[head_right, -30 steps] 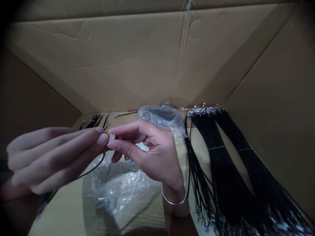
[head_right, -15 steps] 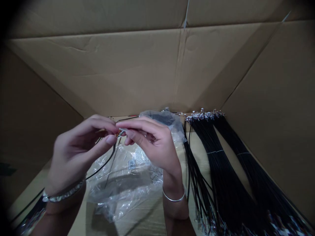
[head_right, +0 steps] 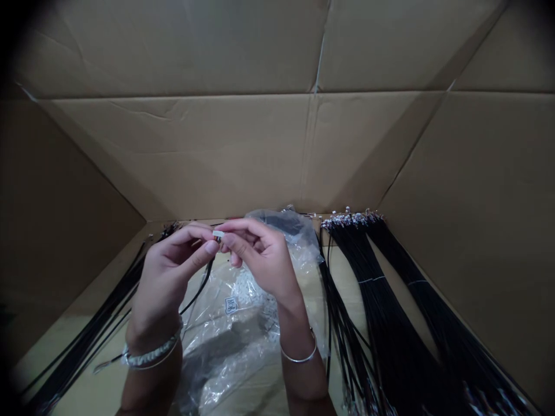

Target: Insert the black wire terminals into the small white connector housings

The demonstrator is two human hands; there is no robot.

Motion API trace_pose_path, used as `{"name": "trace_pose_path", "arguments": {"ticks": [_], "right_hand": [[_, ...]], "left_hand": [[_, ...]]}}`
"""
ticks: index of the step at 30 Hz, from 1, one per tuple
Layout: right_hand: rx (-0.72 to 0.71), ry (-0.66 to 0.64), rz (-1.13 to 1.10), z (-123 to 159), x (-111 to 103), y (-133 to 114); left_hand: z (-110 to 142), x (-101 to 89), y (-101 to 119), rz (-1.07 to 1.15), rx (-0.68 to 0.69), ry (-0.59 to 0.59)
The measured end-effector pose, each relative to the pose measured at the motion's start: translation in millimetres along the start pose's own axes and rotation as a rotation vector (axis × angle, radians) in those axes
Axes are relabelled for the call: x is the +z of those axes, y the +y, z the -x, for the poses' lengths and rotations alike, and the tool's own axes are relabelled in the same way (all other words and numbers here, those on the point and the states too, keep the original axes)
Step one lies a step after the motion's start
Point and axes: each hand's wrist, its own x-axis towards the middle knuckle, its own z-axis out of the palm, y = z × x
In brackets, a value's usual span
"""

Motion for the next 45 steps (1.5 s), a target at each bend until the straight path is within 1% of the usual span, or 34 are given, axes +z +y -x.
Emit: {"name": "trace_pose_path", "arguments": {"ticks": [5,7,12,16,20,24,26,28,31,37,41,45], "right_hand": [[0.02,0.045,0.015,-2.2,5.8,2.9],[0.02,0.061,0.018,-2.3,7.3,4.1],[0.015,0.14,0.05,-3.0,7.4,5.0],[0.063,0.102,0.1,-3.6,5.1,4.8],[0.092,0.053,0.036,-2.1,4.4,3.5],[0.088,0.025,-0.022,-0.4,3.7,1.2],[0.083,0.012,-0.03,-0.4,2.8,0.8],[0.069,-0.003,-0.05,-0.9,1.7,1.4],[0.058,-0.018,-0.086,-1.7,0.2,3.5],[0.078,-0.041,-0.114,-1.2,-0.9,5.4],[0.133,-0.009,-0.124,-3.3,0.7,4.5],[0.17,0.024,-0.122,-7.4,3.4,5.1]], "left_hand": [[-0.1,1.3,-3.4,0.021,0.014,0.084],[-1.8,1.3,-3.1,0.009,0.029,0.098],[-5.7,1.5,-3.5,-0.017,0.086,0.043],[-2.5,3.0,-0.2,-0.061,0.156,0.021],[2.0,5.3,5.7,-0.118,0.24,0.004],[3.0,7.9,7.9,-0.184,0.338,0.053],[2.2,8.4,7.3,-0.21,0.359,0.074],[1.0,8.1,5.9,-0.195,0.332,0.077],[-0.6,6.7,3.2,-0.115,0.268,0.068],[-2.8,5.9,-0.1,0.009,0.226,0.052],[-4.3,8.2,-1.5,0.107,0.174,0.068],[-6.5,10.0,-3.9,0.133,0.143,0.108]]}}
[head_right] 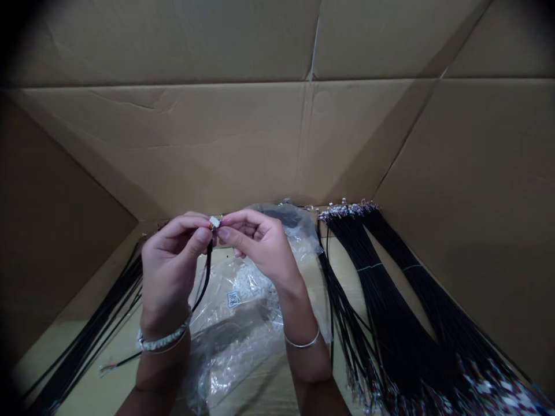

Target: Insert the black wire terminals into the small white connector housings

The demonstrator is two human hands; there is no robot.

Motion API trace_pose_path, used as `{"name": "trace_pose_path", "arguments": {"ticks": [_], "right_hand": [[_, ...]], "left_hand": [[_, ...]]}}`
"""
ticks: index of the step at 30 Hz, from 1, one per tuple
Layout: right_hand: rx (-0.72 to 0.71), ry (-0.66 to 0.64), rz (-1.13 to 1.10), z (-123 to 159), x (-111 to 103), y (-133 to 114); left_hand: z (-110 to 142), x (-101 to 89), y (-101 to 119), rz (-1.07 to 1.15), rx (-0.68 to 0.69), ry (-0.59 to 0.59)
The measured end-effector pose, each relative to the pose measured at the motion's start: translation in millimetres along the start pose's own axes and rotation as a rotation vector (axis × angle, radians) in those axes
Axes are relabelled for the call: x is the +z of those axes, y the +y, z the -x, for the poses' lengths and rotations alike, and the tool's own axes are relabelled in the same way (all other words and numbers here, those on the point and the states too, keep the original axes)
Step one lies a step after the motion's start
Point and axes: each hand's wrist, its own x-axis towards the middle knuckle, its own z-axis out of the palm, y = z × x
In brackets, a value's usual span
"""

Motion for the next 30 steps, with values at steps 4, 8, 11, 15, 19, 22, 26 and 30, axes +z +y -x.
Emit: {"name": "trace_pose_path", "arguments": {"ticks": [4,8,11,15,19,22,26,30], "right_hand": [[0.01,0.034,-0.005,-2.7,3.3,2.2],[-0.014,0.026,-0.055,-4.0,4.1,5.3],[-0.024,-0.023,-0.061,-3.9,1.6,6.9],[-0.045,-0.014,-0.045,-3.5,-0.3,9.0],[-0.058,0.006,-0.055,-4.1,1.8,10.0],[-0.053,0.002,-0.066,-5.2,3.5,9.5],[-0.048,-0.011,-0.089,-7.4,3.9,10.3],[-0.045,-0.035,-0.116,-11.2,3.5,15.1]], "left_hand": [[-1.4,0.1,-3.8,0.037,-0.019,0.008],[-2.1,-0.5,-6.4,0.096,-0.035,0.012],[-2.5,-1.4,-7.3,0.15,-0.058,0.002],[-3.1,-2.2,-8.6,0.161,-0.107,-0.005],[-4.0,-2.3,-9.3,0.192,-0.113,-0.014],[-4.5,-2.2,-8.7,0.207,-0.115,-0.017],[-4.8,-1.9,-7.8,0.233,-0.125,-0.026],[-5.4,-1.4,-7.9,0.29,-0.155,-0.016]]}}
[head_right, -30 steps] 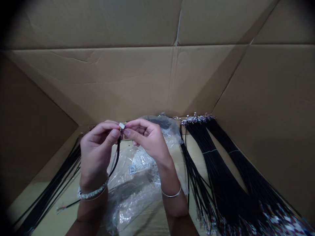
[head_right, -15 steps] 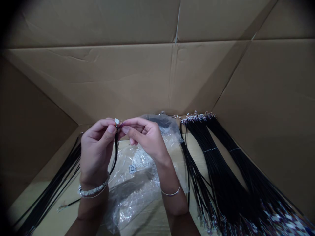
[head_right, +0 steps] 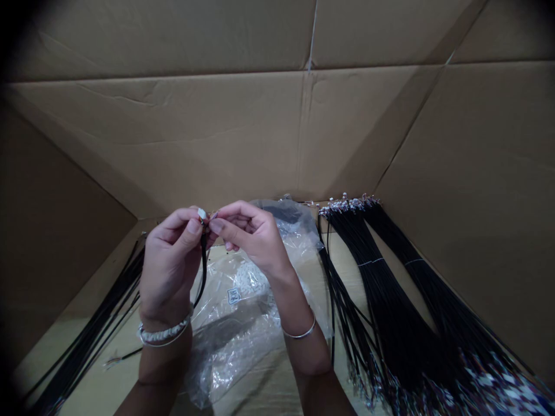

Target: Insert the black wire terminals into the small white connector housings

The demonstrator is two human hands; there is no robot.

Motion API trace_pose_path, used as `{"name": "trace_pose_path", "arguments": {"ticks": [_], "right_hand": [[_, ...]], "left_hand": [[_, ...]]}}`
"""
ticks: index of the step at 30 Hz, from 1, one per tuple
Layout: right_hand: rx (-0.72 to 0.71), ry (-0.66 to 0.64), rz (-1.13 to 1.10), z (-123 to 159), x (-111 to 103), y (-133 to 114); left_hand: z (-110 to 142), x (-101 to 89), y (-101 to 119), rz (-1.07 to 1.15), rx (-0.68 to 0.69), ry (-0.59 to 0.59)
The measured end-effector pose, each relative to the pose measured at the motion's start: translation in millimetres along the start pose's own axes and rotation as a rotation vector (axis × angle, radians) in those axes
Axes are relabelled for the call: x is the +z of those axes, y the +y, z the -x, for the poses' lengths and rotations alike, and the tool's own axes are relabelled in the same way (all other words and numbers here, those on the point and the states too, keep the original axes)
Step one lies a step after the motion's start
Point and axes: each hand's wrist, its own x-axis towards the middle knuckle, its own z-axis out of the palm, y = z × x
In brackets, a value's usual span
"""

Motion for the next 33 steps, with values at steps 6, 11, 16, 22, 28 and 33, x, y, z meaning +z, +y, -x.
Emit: {"name": "trace_pose_path", "arguments": {"ticks": [6,11,16,22,28,33], "right_hand": [[-0.052,-0.007,0.004,-5.4,1.2,8.9],[-0.112,0.021,0.021,-4.0,2.4,11.9],[-0.229,0.047,0.102,-2.4,4.3,14.1],[-0.46,0.077,0.311,-6.6,6.3,26.4],[-0.85,0.096,0.674,-7.9,1.1,23.7],[-0.803,0.145,0.705,-4.6,-3.4,13.1]], "left_hand": [[-3.6,4.6,1.7,0.088,-0.02,0.075],[-6.2,7.9,3.8,0.08,-0.04,0.084],[-6.5,6.7,0.4,0.134,-0.049,0.122],[-10.5,6.0,-4.2,0.093,-0.018,0.192],[-11.4,2.9,-10.7,-0.07,0.047,0.203],[-6.9,4.5,-13.0,-0.214,0.178,0.146]]}}
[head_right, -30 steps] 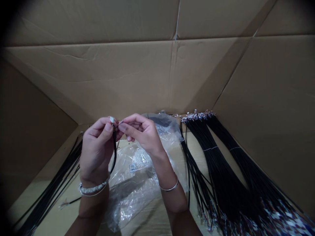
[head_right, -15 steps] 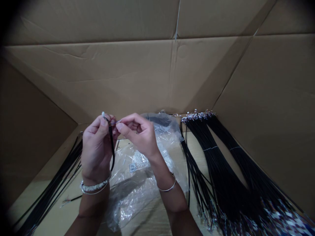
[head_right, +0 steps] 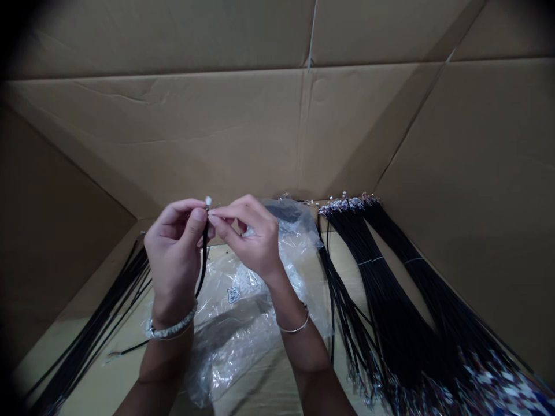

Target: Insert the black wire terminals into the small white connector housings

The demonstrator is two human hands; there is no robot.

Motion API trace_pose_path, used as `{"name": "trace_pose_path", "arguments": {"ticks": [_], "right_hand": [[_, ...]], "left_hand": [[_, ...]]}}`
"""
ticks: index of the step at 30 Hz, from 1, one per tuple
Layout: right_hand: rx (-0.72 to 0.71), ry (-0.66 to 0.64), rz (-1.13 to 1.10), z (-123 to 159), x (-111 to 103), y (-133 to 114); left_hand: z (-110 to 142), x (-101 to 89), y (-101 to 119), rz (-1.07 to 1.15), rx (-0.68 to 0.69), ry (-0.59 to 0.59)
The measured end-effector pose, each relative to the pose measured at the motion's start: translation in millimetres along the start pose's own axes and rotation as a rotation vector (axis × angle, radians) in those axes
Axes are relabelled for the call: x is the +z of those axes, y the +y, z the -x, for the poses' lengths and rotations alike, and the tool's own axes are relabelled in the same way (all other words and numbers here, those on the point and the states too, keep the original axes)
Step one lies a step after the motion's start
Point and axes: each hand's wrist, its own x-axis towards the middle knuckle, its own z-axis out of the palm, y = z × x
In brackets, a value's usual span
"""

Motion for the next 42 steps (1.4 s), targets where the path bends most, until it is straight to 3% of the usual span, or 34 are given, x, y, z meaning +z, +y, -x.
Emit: {"name": "trace_pose_path", "arguments": {"ticks": [6,12,21,29,35,42], "right_hand": [[0.143,-0.015,-0.162,-0.6,-1.1,3.1],[0.226,-0.043,-0.198,-0.5,-2.1,0.6],[0.422,-0.048,-0.199,-3.9,-6.9,-11.4],[0.673,0.005,-0.3,-4.6,-10.2,-28.0],[0.589,-0.014,-0.352,-7.8,-23.9,-30.6],[0.377,-0.164,-0.105,-11.0,-30.5,-35.7]], "left_hand": [[5.7,1.1,11.4,-0.265,0.314,-0.015],[13.8,-1.9,25.4,-0.463,0.286,-0.054],[15.1,-1.6,21.7,-0.664,0.452,-0.02],[14.1,-0.2,16.2,-0.689,0.571,0.001],[14.5,-1.1,22.8,-0.61,0.465,-0.071],[14.2,-5.3,26.0,-0.555,0.392,-0.149]]}}
